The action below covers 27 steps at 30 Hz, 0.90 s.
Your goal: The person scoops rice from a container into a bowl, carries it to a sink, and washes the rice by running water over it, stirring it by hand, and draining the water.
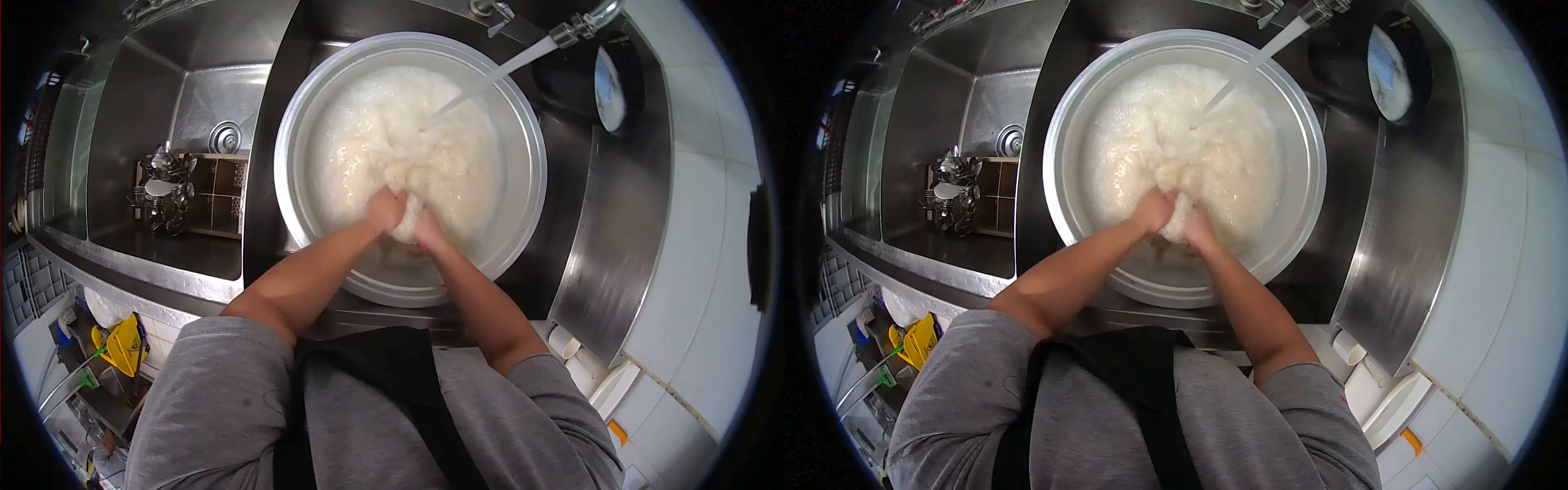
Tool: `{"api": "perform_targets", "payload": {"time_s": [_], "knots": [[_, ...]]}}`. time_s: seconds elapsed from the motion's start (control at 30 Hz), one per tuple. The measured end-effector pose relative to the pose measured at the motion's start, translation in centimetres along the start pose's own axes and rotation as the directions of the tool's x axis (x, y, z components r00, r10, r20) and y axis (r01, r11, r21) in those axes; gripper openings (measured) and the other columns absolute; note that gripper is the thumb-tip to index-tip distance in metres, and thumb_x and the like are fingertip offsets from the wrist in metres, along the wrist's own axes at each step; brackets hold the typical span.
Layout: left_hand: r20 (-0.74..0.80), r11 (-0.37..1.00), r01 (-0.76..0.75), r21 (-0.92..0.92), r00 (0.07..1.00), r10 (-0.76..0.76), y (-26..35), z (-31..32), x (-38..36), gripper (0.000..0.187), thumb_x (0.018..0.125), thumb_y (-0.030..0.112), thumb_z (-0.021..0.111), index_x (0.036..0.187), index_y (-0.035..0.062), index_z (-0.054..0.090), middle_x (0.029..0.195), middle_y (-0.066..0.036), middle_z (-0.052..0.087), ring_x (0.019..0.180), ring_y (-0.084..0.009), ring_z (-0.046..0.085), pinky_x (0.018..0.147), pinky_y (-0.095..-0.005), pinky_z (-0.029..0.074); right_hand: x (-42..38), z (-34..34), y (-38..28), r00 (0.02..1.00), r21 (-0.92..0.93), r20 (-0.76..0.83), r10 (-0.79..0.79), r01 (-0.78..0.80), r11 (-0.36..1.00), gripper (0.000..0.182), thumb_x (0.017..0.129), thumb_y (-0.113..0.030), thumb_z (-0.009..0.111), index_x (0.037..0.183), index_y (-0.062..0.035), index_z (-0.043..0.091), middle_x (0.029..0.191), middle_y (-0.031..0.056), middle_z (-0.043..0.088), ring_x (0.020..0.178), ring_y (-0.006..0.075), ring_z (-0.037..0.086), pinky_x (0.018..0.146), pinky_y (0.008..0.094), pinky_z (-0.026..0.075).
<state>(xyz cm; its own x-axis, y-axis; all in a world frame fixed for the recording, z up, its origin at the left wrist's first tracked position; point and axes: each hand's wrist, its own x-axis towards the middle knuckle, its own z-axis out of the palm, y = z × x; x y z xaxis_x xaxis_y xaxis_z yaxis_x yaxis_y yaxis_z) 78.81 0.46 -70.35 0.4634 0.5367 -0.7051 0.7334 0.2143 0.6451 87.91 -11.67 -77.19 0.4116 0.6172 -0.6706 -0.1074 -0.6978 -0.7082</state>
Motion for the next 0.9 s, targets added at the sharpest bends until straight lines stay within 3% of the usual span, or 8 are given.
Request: {"api": "perform_targets", "payload": {"time_s": [0.13, 0.27, 0.4, 0.47, 0.53, 0.73, 0.83, 0.9], "knots": [[0.282, 0.701, -0.415, 0.581, 0.910, 0.304, 4.1, -4.7, 1.9, 0.042, 0.093, 0.031, 0.041, 0.117, 0.0006, 0.055, 0.120, -0.022, 0.056, 0.109, -0.0337, 0.057, 0.090, -0.0424, 0.046, 0.5, 1.7, -5.5, 0.910, -0.696, 0.063, -0.409, 0.334, 0.636, 0.023, 0.084, -0.021, 0.058, 0.094, -0.0005, 0.063, 0.088, 0.0117, 0.063, 0.076, 0.0258, 0.060, 0.067, 0.0377, 0.050], [0.231, 0.370, -0.455, 0.810, 0.827, 0.512, 3.5, -4.5, 10.3, 0.032, 0.089, 0.023, 0.042, 0.113, 0.0117, 0.061, 0.120, -0.015, 0.058, 0.107, -0.0317, 0.058, 0.092, -0.0449, 0.044, 7.0, -0.1, -4.7, 0.917, -0.737, 0.139, -0.374, 0.348, 0.579, 0.031, 0.086, -0.028, 0.051, 0.098, -0.0017, 0.063, 0.105, 0.0175, 0.063, 0.095, 0.0289, 0.061, 0.083, 0.0409, 0.047], [-0.032, 0.614, -0.379, 0.692, 0.834, 0.551, 7.2, -8.9, 11.7, 0.037, 0.086, 0.025, 0.046, 0.119, 0.0120, 0.059, 0.120, -0.014, 0.058, 0.112, -0.0282, 0.056, 0.094, -0.0436, 0.045, 9.2, -4.7, -13.9, 0.987, -0.986, 0.147, -0.066, 0.151, 0.065, 0.043, 0.091, -0.037, 0.039, 0.124, -0.0141, 0.056, 0.128, 0.0103, 0.055, 0.116, 0.0296, 0.054, 0.095, 0.0467, 0.041], [-0.129, 0.703, -0.395, 0.592, 0.814, 0.566, 6.6, -10.0, 11.7, 0.039, 0.087, 0.025, 0.045, 0.121, 0.0127, 0.058, 0.122, -0.014, 0.058, 0.113, -0.0288, 0.055, 0.094, -0.0432, 0.044, 9.3, -6.4, -20.7, 0.967, -0.960, -0.083, 0.242, -0.143, 0.240, 0.047, 0.092, -0.040, 0.037, 0.130, -0.0172, 0.051, 0.135, 0.0083, 0.049, 0.122, 0.0304, 0.048, 0.101, 0.0491, 0.036], [0.053, 0.732, -0.018, 0.681, 0.998, -0.025, 9.2, -12.3, 7.7, 0.043, 0.088, 0.018, 0.038, 0.127, 0.0086, 0.052, 0.133, -0.016, 0.049, 0.122, -0.0290, 0.050, 0.100, -0.0432, 0.040, 9.2, -8.9, -19.3, 0.994, -0.909, -0.098, 0.048, -0.109, 0.403, 0.046, 0.092, -0.037, 0.036, 0.132, -0.0165, 0.050, 0.136, 0.0114, 0.048, 0.125, 0.0303, 0.046, 0.102, 0.0492, 0.035], [0.030, 0.214, -0.039, 0.976, 0.999, 0.044, 3.2, -10.2, 5.0, 0.048, 0.090, 0.022, 0.036, 0.132, -0.0008, 0.044, 0.145, -0.023, 0.031, 0.136, -0.0381, 0.026, 0.106, -0.0456, 0.030, 5.8, -14.4, -13.3, 0.958, -0.929, -0.175, -0.226, -0.086, 0.360, 0.047, 0.090, -0.026, 0.047, 0.136, -0.0165, 0.043, 0.130, 0.0177, 0.051, 0.120, 0.0345, 0.048, 0.099, 0.0422, 0.041], [-0.055, 0.651, 0.102, 0.752, 0.994, -0.093, -6.6, -6.3, 10.8, 0.057, 0.093, 0.028, 0.034, 0.140, -0.0033, 0.029, 0.148, -0.026, 0.021, 0.137, -0.0425, 0.017, 0.108, -0.0490, 0.025, 2.3, -14.0, -11.3, 0.986, -0.876, -0.167, -0.018, -0.140, 0.462, 0.054, 0.089, -0.028, 0.051, 0.138, -0.0091, 0.037, 0.130, 0.0234, 0.048, 0.117, 0.0371, 0.050, 0.098, 0.0431, 0.041], [-0.025, 0.575, 0.085, 0.814, 0.993, -0.112, -4.1, -6.0, 7.2, 0.059, 0.094, 0.032, 0.032, 0.142, -0.0023, 0.025, 0.149, -0.025, 0.019, 0.137, -0.0426, 0.018, 0.109, -0.0485, 0.024, 0.8, -13.2, -8.3, 0.988, -0.829, -0.151, 0.016, -0.136, 0.542, 0.059, 0.090, -0.033, 0.049, 0.139, -0.0038, 0.034, 0.132, 0.0256, 0.045, 0.118, 0.0390, 0.048, 0.098, 0.0442, 0.040]]}}
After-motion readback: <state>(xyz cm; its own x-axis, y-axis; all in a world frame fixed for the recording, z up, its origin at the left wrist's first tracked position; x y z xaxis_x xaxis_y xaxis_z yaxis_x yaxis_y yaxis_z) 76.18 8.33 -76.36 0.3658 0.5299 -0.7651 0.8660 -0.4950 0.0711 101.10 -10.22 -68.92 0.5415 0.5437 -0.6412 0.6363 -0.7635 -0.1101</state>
